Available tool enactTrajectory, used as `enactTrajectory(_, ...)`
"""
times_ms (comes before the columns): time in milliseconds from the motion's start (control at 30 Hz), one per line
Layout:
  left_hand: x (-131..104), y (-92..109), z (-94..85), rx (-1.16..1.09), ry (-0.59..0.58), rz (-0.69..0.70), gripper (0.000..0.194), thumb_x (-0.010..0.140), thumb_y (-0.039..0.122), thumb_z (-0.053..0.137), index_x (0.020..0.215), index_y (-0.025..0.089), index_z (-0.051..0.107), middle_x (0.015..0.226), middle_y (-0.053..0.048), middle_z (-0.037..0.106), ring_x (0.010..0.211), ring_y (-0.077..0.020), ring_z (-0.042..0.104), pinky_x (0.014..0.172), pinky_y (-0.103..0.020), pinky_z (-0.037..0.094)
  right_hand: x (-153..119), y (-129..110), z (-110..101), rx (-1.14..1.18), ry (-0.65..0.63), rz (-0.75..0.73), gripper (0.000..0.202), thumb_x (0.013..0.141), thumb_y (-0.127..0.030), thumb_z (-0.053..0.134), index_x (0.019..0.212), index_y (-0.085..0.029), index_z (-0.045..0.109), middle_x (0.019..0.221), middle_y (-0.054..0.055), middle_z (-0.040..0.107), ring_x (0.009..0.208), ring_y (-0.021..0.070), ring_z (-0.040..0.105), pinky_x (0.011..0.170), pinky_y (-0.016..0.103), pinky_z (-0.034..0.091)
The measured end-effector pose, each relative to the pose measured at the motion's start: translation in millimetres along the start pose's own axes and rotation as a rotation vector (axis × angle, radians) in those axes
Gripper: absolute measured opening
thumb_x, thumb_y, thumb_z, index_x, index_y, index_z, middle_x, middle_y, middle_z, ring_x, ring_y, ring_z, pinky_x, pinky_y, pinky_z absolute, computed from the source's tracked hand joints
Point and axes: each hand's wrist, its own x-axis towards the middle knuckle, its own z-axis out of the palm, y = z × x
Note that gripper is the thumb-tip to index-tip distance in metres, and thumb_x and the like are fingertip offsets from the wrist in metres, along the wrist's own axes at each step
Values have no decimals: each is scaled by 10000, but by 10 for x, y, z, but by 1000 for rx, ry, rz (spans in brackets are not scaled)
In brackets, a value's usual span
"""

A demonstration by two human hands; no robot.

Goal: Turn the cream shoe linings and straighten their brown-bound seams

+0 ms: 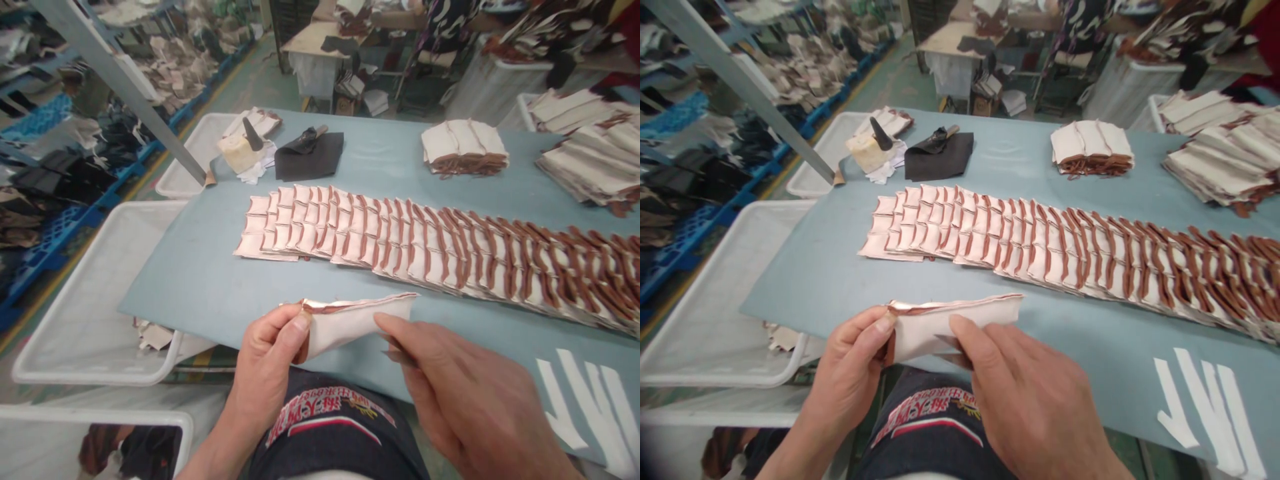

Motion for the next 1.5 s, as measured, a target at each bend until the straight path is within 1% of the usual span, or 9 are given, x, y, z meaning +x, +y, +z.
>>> enactTrajectory(100, -37, 33, -1, -89, -8, -60, 478, 918, 509, 670, 624, 184, 480, 580, 55, 369, 567, -109, 284, 531, -256, 230, 192, -16, 0, -160, 55, -66, 198, 1055, -132, 395, 1122, -167, 578, 734, 11, 719, 585, 169, 655, 575, 320, 423)
enactTrajectory(167, -64, 44, 0, -102, -29, -82, 444, 918, 519, 667, 663, 179, 536, 581, 56, 374, 566, -109, 285, 529, -254, 229, 232, -21, 17, -177, 53, -54, 202, 1068, -158, 382, 980, -208, 556, 647, -24, 650, 530, 164, 604, 549, 331, 375)
enactTrajectory(233, -87, 50, 2, -98, -47, -94, 441, 917, 530, 669, 679, 177, 554, 576, 58, 368, 561, -107, 278, 526, -254, 226, 234, -25, 27, -150, 32, -82, 237, 1081, -169, 364, 911, -229, 518, 624, -37, 616, 517, 159, 577, 554, 329, 357)
enactTrajectory(400, -125, 49, 6, -110, -58, -86, 504, 904, 541, 693, 631, 184, 465, 565, 65, 334, 549, -98, 249, 516, -253, 210, 207, -28, 43, -74, 60, -165, 218, 1107, -175, 360, 948, -221, 502, 738, -3, 709, 612, 159, 636, 594, 335, 353)
enactTrajectory(700, -113, 77, 26, -59, -103, -35, 453, 940, 522, 663, 678, 170, 547, 595, 58, 357, 563, -95, 260, 519, -255, 213, 189, 13, 103, -70, 71, -170, 224, 1101, -155, 386, 927, -212, 515, 770, 17, 726, 652, 157, 659, 602, 331, 366)
enactTrajectory(833, -119, 73, 31, -64, -122, -69, 446, 930, 541, 666, 703, 168, 576, 583, 59, 367, 550, -91, 255, 509, -253, 194, 176, 25, 129, -51, 65, -146, 229, 1103, -157, 387, 922, -209, 518, 782, 29, 727, 675, 161, 663, 601, 330, 366)
enactTrajectory(1033, -128, 67, 43, -68, -92, -82, 474, 922, 539, 676, 667, 172, 521, 570, 64, 347, 543, -87, 250, 514, -253, 188, 130, 43, 156, -35, 62, -132, 219, 1104, -162, 389, 940, -208, 527, 796, 26, 731, 662, 152, 645, 609, 320, 376)
enactTrajectory(1300, -123, 44, 31, -45, -99, -75, 407, 938, 513, 662, 736, 163, 609, 575, 58, 365, 549, -92, 265, 522, -258, 194, 137, 43, 149, -7, 44, -128, 205, 1075, -125, 416, 933, -211, 536, 765, 10, 715, 655, 139, 643, 619, 299, 399)
enactTrajectory(1500, -120, 49, 48, -53, -87, -72, 419, 920, 520, 677, 719, 159, 610, 567, 57, 359, 541, -87, 252, 514, -252, 174, 124, 41, 174, -2, 56, -115, 192, 1075, -130, 423, 944, -207, 540, 751, 10, 704, 645, 140, 645, 618, 293, 400)
